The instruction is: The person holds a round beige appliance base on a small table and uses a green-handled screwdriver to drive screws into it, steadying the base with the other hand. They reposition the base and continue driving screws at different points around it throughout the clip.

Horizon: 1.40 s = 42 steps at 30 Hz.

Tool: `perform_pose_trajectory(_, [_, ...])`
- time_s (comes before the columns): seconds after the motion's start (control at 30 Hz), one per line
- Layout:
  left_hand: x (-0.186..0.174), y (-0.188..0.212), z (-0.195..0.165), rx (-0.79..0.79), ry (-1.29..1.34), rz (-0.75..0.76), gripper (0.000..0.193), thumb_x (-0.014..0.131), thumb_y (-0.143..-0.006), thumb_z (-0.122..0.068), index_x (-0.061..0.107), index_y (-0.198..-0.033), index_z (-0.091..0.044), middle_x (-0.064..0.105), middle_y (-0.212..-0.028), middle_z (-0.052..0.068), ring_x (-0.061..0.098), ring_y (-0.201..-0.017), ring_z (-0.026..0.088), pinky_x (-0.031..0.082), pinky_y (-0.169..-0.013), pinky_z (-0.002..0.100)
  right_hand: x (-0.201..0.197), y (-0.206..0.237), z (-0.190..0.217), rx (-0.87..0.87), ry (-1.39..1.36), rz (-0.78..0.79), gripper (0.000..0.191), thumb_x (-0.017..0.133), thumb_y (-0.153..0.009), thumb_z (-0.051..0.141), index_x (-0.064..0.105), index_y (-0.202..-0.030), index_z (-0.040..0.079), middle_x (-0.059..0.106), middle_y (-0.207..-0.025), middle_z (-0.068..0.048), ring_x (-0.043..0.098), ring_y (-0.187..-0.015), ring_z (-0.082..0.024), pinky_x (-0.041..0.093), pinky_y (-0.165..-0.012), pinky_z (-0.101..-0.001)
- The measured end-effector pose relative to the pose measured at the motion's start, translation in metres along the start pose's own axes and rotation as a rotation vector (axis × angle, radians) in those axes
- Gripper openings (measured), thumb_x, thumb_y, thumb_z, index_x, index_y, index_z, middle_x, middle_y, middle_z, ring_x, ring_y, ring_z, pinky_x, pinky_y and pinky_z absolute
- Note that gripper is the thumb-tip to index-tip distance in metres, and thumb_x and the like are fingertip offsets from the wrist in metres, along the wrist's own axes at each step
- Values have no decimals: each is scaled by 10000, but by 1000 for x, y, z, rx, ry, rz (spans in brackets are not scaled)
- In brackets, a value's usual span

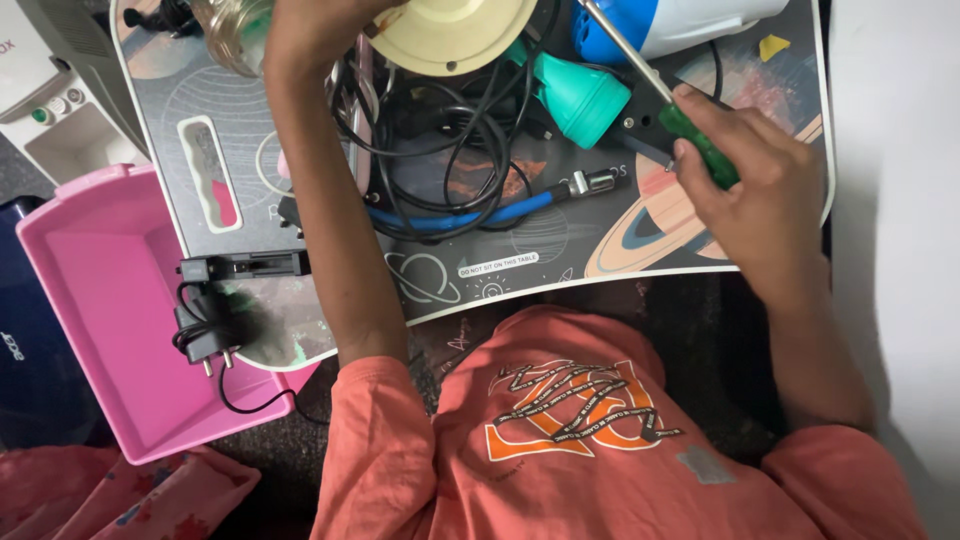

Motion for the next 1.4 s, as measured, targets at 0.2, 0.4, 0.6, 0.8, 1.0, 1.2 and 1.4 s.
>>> perform_pose_trajectory(0.2, [2, 0, -14, 12, 144, 41, 302, 933, -901, -250, 783, -936, 10, 740, -774, 3, 715, -692, 79, 566, -599, 257, -19, -22, 13, 20, 97, 84, 359, 746, -964, 27, 715, -1321, 49, 691, -942, -153, 666, -743, -300, 527, -655, -395])
perform_pose_trajectory(0.4, [2, 4, -32, -9, 168, 88, 274, 893, -904, -223, 743, -923, 6, 696, -770, 4, 689, -694, 94, 548, -586, 279, -30, -35, 44, -75, 424, 218, 395, 727, -932, 129, 717, -1326, 102, 676, -869, -116, 648, -659, -294, 497, -541, -422])
perform_pose_trajectory(0.6, [-11, 1, -58, 71, 337, 131, 597, 928, -851, -62, 572, -1324, 20, 746, -1164, 94, 761, -973, 169, 657, -823, 350, -28, -59, 60, -110, 566, 407, 481, 687, -907, 199, 677, -1381, 116, 662, -813, -103, 668, -644, -291, 518, -516, -425])
perform_pose_trajectory(0.8, [-30, 4, -101, 170, 450, 47, 919, 858, -720, -10, 428, -1533, -39, 603, -1441, 105, 576, -1335, 209, 482, -1137, 363, -27, -120, 85, -166, 595, 509, 511, 668, -825, 165, 655, -1328, 75, 693, -724, -149, 693, -635, -325, 551, -563, -461])
perform_pose_trajectory(1.0, [-43, 7, -102, 137, 303, -42, 893, 865, -705, -79, 458, -1500, -41, 660, -1360, 112, 638, -1250, 200, 505, -1070, 341, -25, -168, 95, -161, 497, 595, 352, 641, -827, 105, 744, -1158, 164, 709, -734, -151, 705, -705, -344, 550, -623, -496])
perform_pose_trajectory(1.2, [-43, -6, -89, -33, 249, -61, 959, 872, -671, -135, 456, -1533, -85, 688, -1323, 139, 670, -1088, 259, 546, -852, 424, -11, -177, 105, -182, 413, 600, 341, 654, -838, 105, 752, -1162, 147, 726, -762, -165, 717, -763, -351, 551, -695, -501])
perform_pose_trajectory(1.4, [-51, -3, -95, 134, 250, -89, 909, 870, -678, -156, 464, -1486, -59, 682, -1328, 126, 665, -1202, 205, 529, -1023, 345, -14, -182, 92, -15, 321, 656, 401, 729, -853, 205, 728, -1253, 171, 748, -815, -161, 728, -810, -344, 552, -779, -489])
Point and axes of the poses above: each hand's wrist, its own y-axis away from the middle knuckle, its own x-axis out of the palm, z = x × y, the point moved 6 cm from there along -y, towards the middle knuckle
